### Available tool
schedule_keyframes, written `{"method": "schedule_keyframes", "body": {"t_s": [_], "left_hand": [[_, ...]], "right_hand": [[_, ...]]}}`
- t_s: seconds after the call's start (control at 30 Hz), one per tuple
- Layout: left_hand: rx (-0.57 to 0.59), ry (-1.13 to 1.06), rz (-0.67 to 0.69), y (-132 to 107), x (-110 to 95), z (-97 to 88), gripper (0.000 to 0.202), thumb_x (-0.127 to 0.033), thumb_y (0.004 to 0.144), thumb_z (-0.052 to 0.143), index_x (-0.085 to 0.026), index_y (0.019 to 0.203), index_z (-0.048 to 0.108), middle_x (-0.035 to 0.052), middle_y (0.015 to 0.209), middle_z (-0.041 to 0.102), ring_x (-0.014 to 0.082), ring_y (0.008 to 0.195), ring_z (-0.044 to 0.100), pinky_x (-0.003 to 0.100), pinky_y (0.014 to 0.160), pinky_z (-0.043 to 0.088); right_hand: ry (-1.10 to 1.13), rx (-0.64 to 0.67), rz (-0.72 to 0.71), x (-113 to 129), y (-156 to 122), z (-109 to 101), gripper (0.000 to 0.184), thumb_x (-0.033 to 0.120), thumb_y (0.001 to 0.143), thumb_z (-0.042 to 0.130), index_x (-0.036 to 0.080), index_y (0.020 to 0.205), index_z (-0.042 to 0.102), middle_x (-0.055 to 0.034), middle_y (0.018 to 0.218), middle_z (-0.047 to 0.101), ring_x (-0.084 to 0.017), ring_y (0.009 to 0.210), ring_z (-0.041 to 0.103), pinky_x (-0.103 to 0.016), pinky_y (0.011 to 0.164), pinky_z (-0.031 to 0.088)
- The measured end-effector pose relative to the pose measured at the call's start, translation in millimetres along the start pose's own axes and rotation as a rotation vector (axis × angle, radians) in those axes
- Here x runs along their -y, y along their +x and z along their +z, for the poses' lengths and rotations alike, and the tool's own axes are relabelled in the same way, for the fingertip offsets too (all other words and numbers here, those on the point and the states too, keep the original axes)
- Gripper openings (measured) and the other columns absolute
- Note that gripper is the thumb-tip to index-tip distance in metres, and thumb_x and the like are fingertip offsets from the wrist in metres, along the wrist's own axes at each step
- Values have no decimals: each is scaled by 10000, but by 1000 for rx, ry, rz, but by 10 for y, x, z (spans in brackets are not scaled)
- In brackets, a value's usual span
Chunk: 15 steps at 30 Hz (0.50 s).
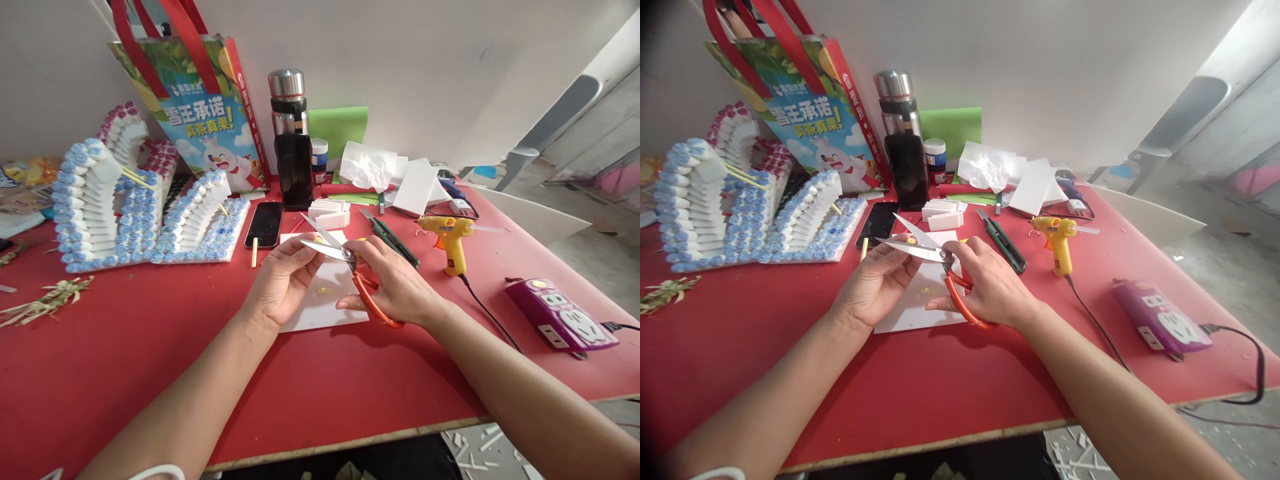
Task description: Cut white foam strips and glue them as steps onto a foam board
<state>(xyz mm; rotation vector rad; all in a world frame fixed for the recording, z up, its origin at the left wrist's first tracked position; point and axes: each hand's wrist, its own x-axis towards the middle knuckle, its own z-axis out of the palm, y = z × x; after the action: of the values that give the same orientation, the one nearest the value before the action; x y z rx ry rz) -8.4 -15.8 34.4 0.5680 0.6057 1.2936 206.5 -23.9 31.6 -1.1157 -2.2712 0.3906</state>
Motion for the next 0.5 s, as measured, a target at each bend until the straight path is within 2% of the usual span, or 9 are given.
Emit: {"method": "schedule_keyframes", "body": {"t_s": [0.3,0.5], "left_hand": [[2,65,12,-9,20,28,169,-81,663,885,-149,795,804,11,819,783,104,822,739,156,815,596],[-18,116,12,-3,30,13,165,-91,679,875,-146,812,793,23,854,782,125,857,739,203,871,586]], "right_hand": [[-2,13,12,21,-3,2,808,775,756,700,203,1301,529,-115,1051,601,-246,855,573,-373,737,496],[36,37,21,19,-7,-10,815,774,740,715,211,1302,532,-92,1010,593,-234,822,565,-358,722,489]]}}
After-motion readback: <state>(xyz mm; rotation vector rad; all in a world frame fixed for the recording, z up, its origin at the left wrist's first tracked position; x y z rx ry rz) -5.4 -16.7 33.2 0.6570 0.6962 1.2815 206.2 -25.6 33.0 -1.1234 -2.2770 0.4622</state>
